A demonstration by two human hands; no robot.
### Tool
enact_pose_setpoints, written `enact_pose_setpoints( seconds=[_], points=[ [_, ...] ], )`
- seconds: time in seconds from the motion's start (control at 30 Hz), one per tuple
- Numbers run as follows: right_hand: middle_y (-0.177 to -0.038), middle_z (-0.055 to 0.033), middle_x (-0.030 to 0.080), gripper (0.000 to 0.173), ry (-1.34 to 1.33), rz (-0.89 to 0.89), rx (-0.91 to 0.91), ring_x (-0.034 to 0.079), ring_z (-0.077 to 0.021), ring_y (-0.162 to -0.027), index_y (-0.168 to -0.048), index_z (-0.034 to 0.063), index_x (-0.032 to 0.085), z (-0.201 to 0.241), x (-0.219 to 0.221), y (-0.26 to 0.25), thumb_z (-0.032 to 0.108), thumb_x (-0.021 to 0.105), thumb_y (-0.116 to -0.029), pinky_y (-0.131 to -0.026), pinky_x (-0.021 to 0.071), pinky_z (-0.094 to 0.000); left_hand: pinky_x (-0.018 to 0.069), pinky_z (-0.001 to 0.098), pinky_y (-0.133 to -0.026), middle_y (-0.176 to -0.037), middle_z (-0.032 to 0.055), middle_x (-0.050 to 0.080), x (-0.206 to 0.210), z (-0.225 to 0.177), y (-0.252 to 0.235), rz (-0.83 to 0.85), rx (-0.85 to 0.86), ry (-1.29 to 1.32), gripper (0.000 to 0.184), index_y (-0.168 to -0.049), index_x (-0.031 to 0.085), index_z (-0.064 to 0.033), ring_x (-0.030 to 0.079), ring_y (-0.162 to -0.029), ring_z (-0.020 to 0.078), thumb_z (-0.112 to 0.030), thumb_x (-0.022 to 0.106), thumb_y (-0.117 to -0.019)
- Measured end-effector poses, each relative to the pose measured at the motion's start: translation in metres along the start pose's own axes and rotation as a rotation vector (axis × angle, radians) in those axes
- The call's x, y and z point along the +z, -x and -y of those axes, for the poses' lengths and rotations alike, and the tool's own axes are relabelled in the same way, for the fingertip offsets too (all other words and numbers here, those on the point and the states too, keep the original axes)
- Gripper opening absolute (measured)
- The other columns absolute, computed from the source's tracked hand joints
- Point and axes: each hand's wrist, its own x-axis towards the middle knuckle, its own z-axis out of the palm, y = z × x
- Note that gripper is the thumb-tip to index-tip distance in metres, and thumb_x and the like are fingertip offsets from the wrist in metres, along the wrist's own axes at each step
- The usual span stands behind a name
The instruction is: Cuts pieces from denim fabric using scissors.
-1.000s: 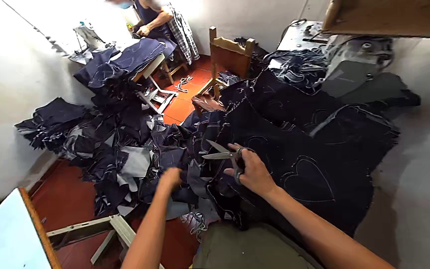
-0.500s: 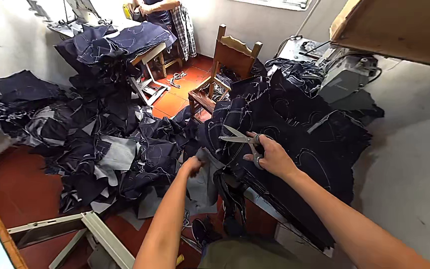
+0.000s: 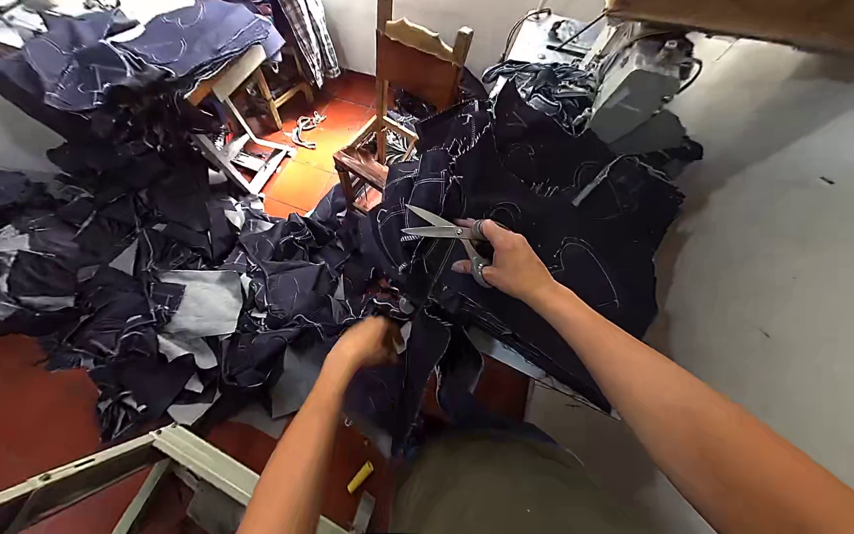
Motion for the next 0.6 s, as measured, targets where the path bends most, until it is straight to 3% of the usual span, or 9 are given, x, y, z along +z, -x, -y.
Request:
enact_pose_setpoints(
  seconds=[0.07,0.1,0.13,0.2,0.23,0.37,0.47,0.53,0.6],
  points=[
    [-0.126,-0.0113,0.07,0.059,-0.016,-0.006,0.0,0.068,-0.0276,-0.113,-0.124,0.0053,0.065,0.0,0.002,-0.004,0.035,0.089,-0.0795,-0.099,0.0532,-0.0525,0.0466,0.0666,-0.104,-0.132,0.0254,0.064,0.016,0.016,-0.052,-0.175,-0.143,0.001,0.058,-0.145,0.053,-0.0031,0.06,-0.125,0.0448,-0.013,0.071,-0.0902],
    [-0.125,-0.0107,0.07,0.058,-0.026,-0.015,0.002,0.068,-0.0269,-0.112,-0.124,0.0059,0.065,0.0,0.002,-0.006,0.034,0.089,-0.0789,-0.099,0.0534,-0.0517,0.0428,0.0641,-0.11,-0.138,0.0271,0.06,0.03,0.029,-0.074,-0.206,-0.127,0.101,0.069,-0.152,0.044,-0.0007,0.056,-0.131,0.0437,-0.011,0.071,-0.0884],
    [-0.125,-0.0104,0.071,0.057,-0.03,-0.016,0.003,0.068,-0.0264,-0.112,-0.123,0.0061,0.066,-0.001,0.0,-0.007,0.034,0.09,-0.0784,-0.099,0.0533,-0.0515,0.0444,0.0581,-0.111,-0.138,0.0258,0.06,0.047,0.045,-0.09,-0.234,-0.072,0.296,0.068,-0.152,0.041,-0.0005,0.057,-0.131,0.0388,-0.009,0.069,-0.0907],
    [-0.126,-0.0097,0.071,0.057,-0.02,0.009,-0.005,0.068,-0.0262,-0.113,-0.122,0.0069,0.066,-0.004,-0.004,-0.004,0.033,0.09,-0.0782,-0.099,0.0532,-0.0519,0.0508,0.0499,-0.106,-0.127,0.0222,0.065,0.088,0.074,-0.106,-0.309,-0.005,0.669,0.044,-0.135,0.055,0.002,0.064,-0.12,0.0308,-0.016,0.068,-0.0967],
    [-0.126,-0.01,0.071,0.056,-0.007,0.014,-0.02,0.069,-0.0269,-0.112,-0.123,0.0072,0.066,-0.004,-0.005,-0.006,0.033,0.09,-0.0782,-0.098,0.0541,-0.0531,0.052,0.0487,-0.1,-0.117,0.0222,0.066,0.095,0.082,-0.103,-0.345,-0.006,0.704,0.039,-0.126,0.058,0.005,0.065,-0.111,0.0299,-0.02,0.067,-0.098],
    [-0.128,-0.0124,0.07,0.056,0.062,-0.029,-0.107,0.069,-0.033,-0.112,-0.127,0.0063,0.066,-0.001,-0.002,-0.002,0.026,0.089,-0.0793,-0.098,0.0536,-0.0584,0.0532,0.0515,-0.101,-0.114,0.0161,0.072,0.08,0.078,-0.034,-0.578,0.013,0.434,0.054,-0.124,0.065,-0.0017,0.069,-0.109,0.028,-0.044,0.073,-0.0906],
    [-0.128,-0.0144,0.07,0.051,0.201,-0.115,-0.248,0.069,-0.0339,-0.115,-0.121,0.0022,0.068,-0.004,-0.005,0.001,0.027,0.088,-0.0801,-0.103,0.0509,-0.0566,0.0571,0.0533,-0.09,-0.109,0.0087,0.074,0.038,0.047,0.032,-0.623,0.156,-0.012,0.04,-0.112,0.076,-0.0118,0.072,-0.103,0.0263,-0.047,0.063,-0.098],
    [-0.12,-0.0162,0.073,0.048,0.229,-0.177,-0.354,0.071,-0.0335,-0.111,-0.112,0.0001,0.07,-0.006,-0.008,0.002,0.027,0.089,-0.0776,-0.099,0.0542,-0.0535,0.0558,0.0558,-0.089,-0.105,0.0088,0.075,0.006,0.02,0.074,-0.481,0.107,-0.157,0.036,-0.107,0.076,-0.0132,0.072,-0.102,0.0283,-0.044,0.06,-0.0999],
    [-0.101,-0.0172,0.075,0.04,0.24,-0.245,-0.469,0.074,-0.0337,-0.096,-0.102,-0.0007,0.071,-0.003,-0.021,0.001,0.024,0.088,-0.0762,-0.087,0.0594,-0.0511,0.0524,0.0605,-0.091,-0.105,0.0133,0.074,-0.024,0.003,0.099,-0.284,-0.01,-0.189,0.039,-0.11,0.074,-0.0111,0.07,-0.105,0.0335,-0.045,0.058,-0.1]
  ],
)
